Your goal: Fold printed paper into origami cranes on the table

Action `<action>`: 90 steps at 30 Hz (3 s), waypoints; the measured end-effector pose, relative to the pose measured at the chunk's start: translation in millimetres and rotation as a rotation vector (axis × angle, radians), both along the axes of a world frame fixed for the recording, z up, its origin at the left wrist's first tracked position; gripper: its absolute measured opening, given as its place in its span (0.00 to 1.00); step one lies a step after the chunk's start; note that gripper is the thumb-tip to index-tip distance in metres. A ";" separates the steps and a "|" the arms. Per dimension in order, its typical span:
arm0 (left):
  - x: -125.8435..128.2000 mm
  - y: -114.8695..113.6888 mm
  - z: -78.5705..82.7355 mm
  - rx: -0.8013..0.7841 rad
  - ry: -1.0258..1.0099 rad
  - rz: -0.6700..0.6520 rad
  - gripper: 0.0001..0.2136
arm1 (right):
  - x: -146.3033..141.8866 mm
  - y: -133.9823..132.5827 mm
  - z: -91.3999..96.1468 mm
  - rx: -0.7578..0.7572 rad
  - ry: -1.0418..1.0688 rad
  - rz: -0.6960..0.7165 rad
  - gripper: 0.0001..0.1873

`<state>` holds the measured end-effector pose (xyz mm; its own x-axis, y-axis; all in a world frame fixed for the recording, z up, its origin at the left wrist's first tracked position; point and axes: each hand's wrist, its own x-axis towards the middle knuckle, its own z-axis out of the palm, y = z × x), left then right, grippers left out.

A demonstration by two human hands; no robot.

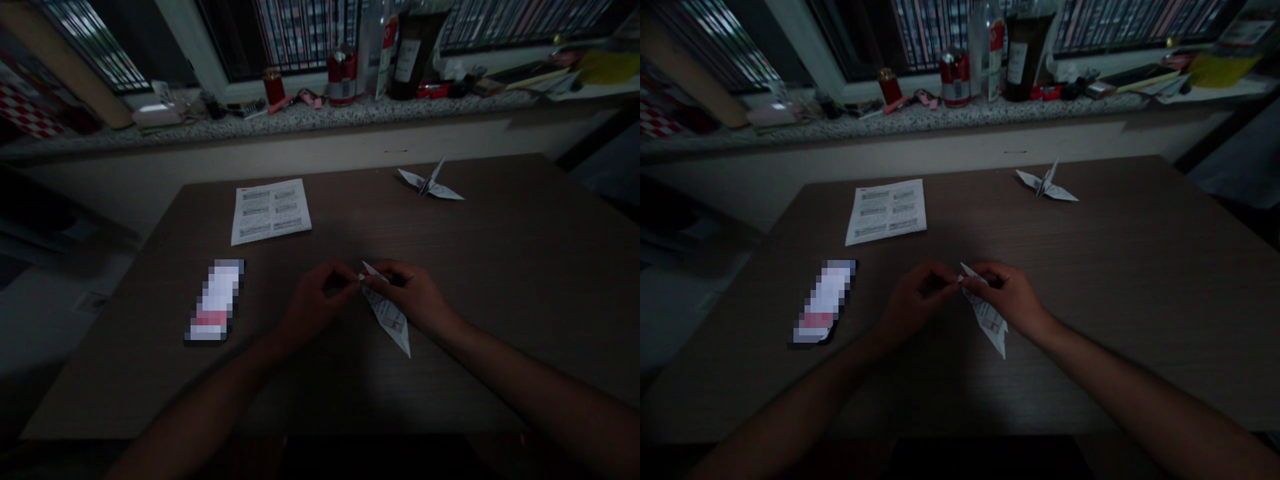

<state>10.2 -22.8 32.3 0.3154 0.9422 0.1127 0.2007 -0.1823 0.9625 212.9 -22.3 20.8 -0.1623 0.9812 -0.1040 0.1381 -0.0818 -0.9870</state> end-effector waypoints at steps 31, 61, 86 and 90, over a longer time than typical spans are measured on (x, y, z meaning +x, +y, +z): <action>2.4 2.5 1.3 -0.095 0.115 -0.049 0.09 | -6.3 -4.5 5.4 -0.115 0.155 -0.028 0.17; 1.4 3.8 -4.3 -0.032 0.072 0.031 0.08 | -7.2 -2.8 -0.7 -0.066 0.072 0.007 0.17; -7.9 13.4 -2.8 -0.099 0.106 0.155 0.13 | 10.7 8.4 -2.0 -0.046 -0.044 0.065 0.14; -6.3 13.2 -5.4 -0.133 0.077 0.100 0.13 | 9.5 7.7 0.1 -0.052 -0.046 0.047 0.14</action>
<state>3.8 -9.6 26.8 0.2224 0.9743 -0.0362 0.2852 -0.0295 0.9580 222.4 -14.6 20.8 -0.2015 0.9658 -0.1634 0.1885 -0.1254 -0.9740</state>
